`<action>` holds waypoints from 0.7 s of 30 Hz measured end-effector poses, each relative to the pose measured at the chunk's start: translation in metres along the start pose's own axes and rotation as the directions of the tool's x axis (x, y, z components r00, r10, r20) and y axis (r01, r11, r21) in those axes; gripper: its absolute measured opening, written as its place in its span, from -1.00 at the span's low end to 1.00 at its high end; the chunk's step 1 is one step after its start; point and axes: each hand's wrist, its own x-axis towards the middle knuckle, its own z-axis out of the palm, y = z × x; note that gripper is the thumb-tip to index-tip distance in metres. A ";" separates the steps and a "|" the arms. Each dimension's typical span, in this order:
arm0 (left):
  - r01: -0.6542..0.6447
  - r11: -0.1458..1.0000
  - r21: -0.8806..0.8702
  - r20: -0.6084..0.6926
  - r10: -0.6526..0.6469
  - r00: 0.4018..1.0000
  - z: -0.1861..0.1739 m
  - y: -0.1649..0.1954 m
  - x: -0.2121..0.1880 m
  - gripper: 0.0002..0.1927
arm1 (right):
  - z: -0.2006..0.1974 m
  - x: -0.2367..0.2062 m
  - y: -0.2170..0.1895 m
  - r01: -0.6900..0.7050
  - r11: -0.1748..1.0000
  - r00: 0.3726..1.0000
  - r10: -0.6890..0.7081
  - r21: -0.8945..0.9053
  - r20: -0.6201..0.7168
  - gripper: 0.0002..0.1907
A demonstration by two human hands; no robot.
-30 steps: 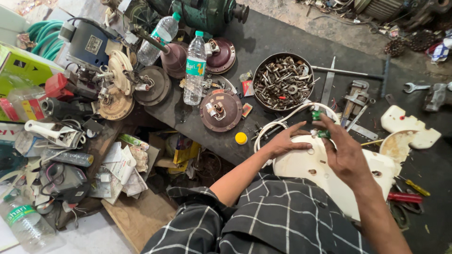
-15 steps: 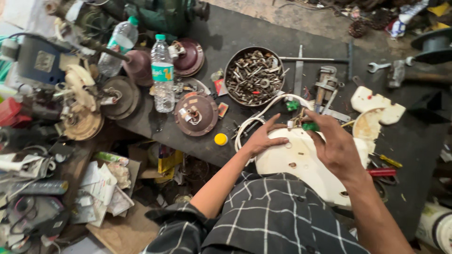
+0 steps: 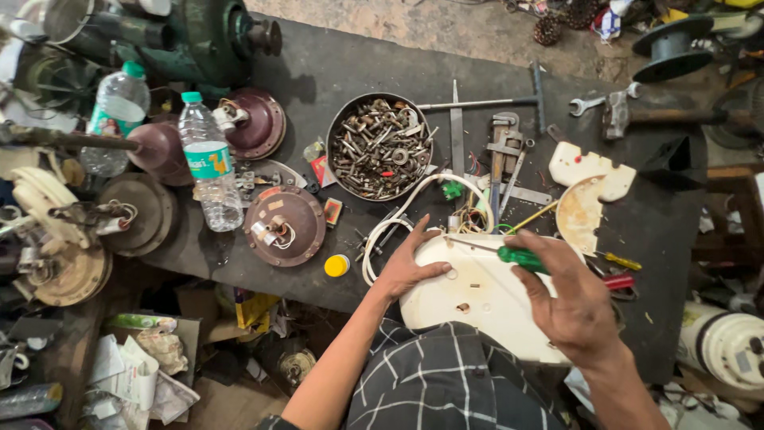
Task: The person rummages through a bowl of small metal parts, then uses a screwdriver to open a white plastic appliance housing. They remove the cover, inspect the internal wiring and components, and use a screwdriver to adjust a small black component inside.
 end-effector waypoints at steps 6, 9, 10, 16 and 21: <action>-0.039 0.999 0.024 -0.007 0.039 0.999 -0.002 -0.007 0.006 0.29 | 0.011 0.021 0.006 -0.010 1.000 0.995 0.010 -0.003 0.102 -0.37; -0.041 0.999 0.028 -0.012 0.041 0.999 -0.004 -0.007 0.014 0.30 | 0.017 0.032 0.015 0.017 1.000 0.993 -0.015 -0.012 0.120 -0.35; -0.040 0.999 0.024 -0.013 0.041 0.999 -0.003 -0.007 0.014 0.30 | 0.017 0.034 0.017 0.020 0.999 0.991 -0.014 -0.041 0.135 -0.32; 0.002 1.000 0.011 -0.018 -0.002 1.000 -0.001 -0.004 0.019 0.30 | 0.022 0.041 0.025 0.041 0.994 0.984 -0.022 -0.103 0.178 -0.29; 0.002 1.000 -0.013 -0.014 -0.002 1.000 -0.001 -0.002 0.019 0.31 | 0.026 0.043 0.024 0.081 0.977 0.978 -0.040 -0.195 0.203 -0.39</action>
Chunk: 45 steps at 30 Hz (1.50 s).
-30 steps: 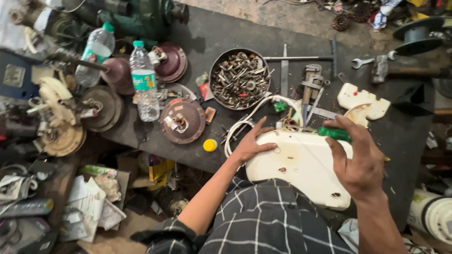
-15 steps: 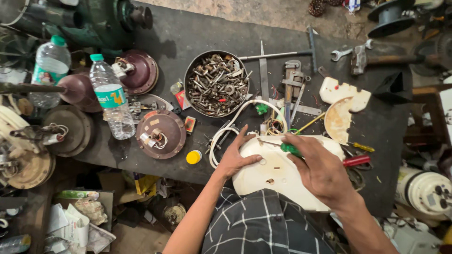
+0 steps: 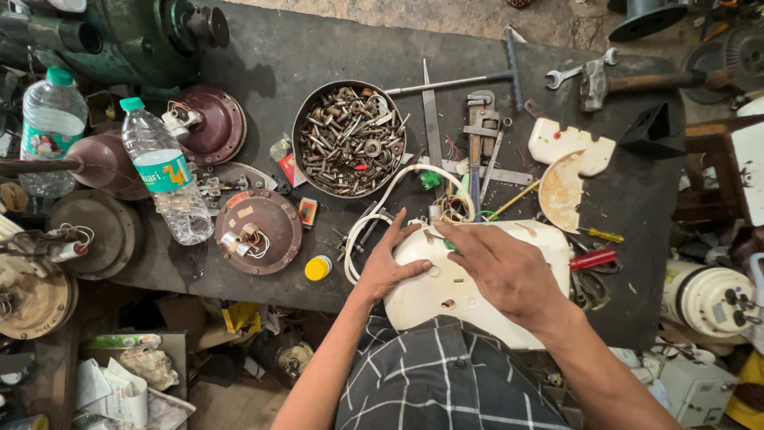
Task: The person rummages through a bowl of small metal parts, then uses a screwdriver to open a white plastic appliance housing. They remove the cover, inspect the internal wiring and components, and use a screwdriver to adjust a small black component inside.
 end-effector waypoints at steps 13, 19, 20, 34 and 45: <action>-0.017 0.999 -0.050 0.013 0.017 1.000 0.001 -0.004 0.001 0.32 | 0.006 -0.004 -0.014 -0.008 0.998 1.000 0.008 -0.057 -0.001 -0.51; -0.008 0.999 -0.046 0.005 0.008 1.000 0.002 -0.005 0.001 0.32 | 0.007 -0.010 -0.021 -0.034 0.994 0.999 0.036 -0.104 0.019 -0.47; -0.008 0.999 -0.048 0.005 0.008 1.000 0.002 -0.005 0.001 0.32 | 0.008 -0.010 -0.023 -0.038 0.992 0.999 0.042 -0.121 0.029 -0.45; -0.047 0.999 -0.014 0.012 0.047 0.999 0.001 -0.012 0.001 0.29 | 0.009 -0.023 -0.023 -0.026 0.994 0.995 0.015 0.106 0.097 -0.41; -0.053 0.997 -0.050 0.023 0.054 0.998 -0.004 -0.022 0.008 0.30 | 0.017 -0.007 -0.007 0.016 0.963 0.993 -0.046 0.270 0.105 -0.40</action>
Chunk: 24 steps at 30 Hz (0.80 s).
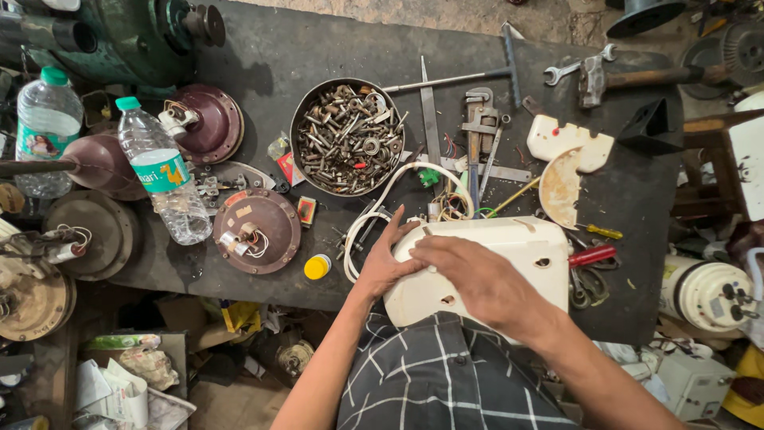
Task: The person rummages through a bowl of small metal parts, then uses a screwdriver to open a white plastic appliance housing. They remove the cover, inspect the internal wiring and components, and use a screwdriver to adjust a small black component inside.
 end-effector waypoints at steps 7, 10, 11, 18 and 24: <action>-0.011 0.997 -0.082 0.014 0.013 1.000 -0.002 0.008 0.000 0.39 | 0.019 0.004 -0.004 -0.025 0.989 0.990 0.004 -0.147 -0.139 -0.54; 0.024 0.999 0.042 -0.011 -0.023 1.000 -0.002 0.012 -0.003 0.36 | 0.019 0.007 -0.007 -0.012 0.991 0.981 -0.013 -0.131 -0.191 -0.55; 0.036 0.998 0.048 -0.019 -0.035 0.999 -0.003 0.012 -0.006 0.36 | 0.018 0.010 -0.007 0.005 0.993 0.977 -0.030 -0.116 -0.211 -0.54; 0.016 1.000 0.013 -0.021 -0.015 1.000 -0.006 0.013 -0.009 0.36 | 0.017 0.006 -0.009 0.012 1.000 0.995 -0.014 -0.021 -0.097 -0.46; 0.024 0.999 0.036 -0.040 -0.023 0.999 -0.007 0.014 -0.019 0.36 | 0.029 0.004 -0.013 -0.058 0.986 0.968 0.017 -0.158 -0.250 -0.58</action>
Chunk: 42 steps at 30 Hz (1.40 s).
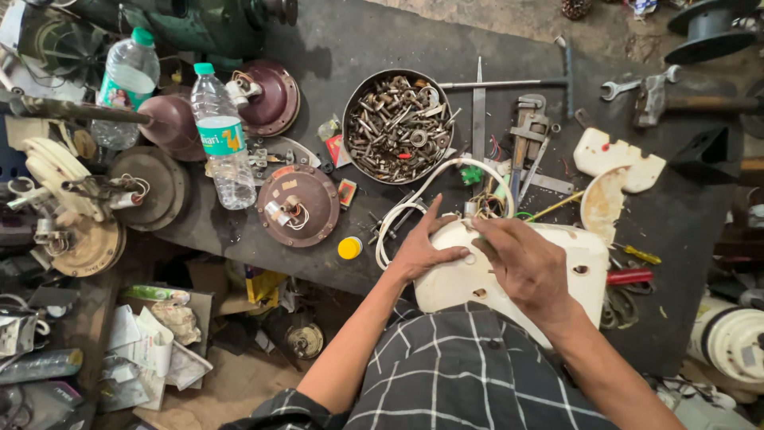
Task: The person rummages through a bowl of small metal parts, then uses a screwdriver to open a white plastic appliance housing. They remove the cover, inspect the internal wiring and components, and use a screwdriver to adjust a small black component inside.
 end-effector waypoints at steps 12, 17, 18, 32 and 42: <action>-0.019 1.000 0.022 0.020 0.018 1.000 -0.003 -0.016 -0.002 0.39 | -0.027 0.004 -0.009 -0.037 0.994 0.949 0.002 0.106 0.315 -0.73; -0.053 0.967 0.249 0.133 0.020 0.991 -0.009 -0.014 0.008 0.50 | -0.040 0.016 -0.028 -0.010 0.968 0.927 0.103 -0.249 0.361 -0.83; -0.072 0.945 0.319 0.145 0.026 0.989 -0.008 -0.013 0.008 0.51 | -0.042 0.019 -0.031 0.012 0.961 0.905 0.107 -0.277 0.412 -0.83; 0.034 0.982 0.186 0.128 -0.058 0.990 0.006 0.008 -0.012 0.59 | -0.046 0.026 -0.047 0.188 0.879 0.787 0.132 -0.438 0.603 -0.70; 0.034 0.987 0.157 0.128 -0.054 0.990 0.008 0.011 -0.015 0.58 | -0.034 0.024 -0.052 0.225 0.856 0.806 0.105 -0.466 0.582 -0.86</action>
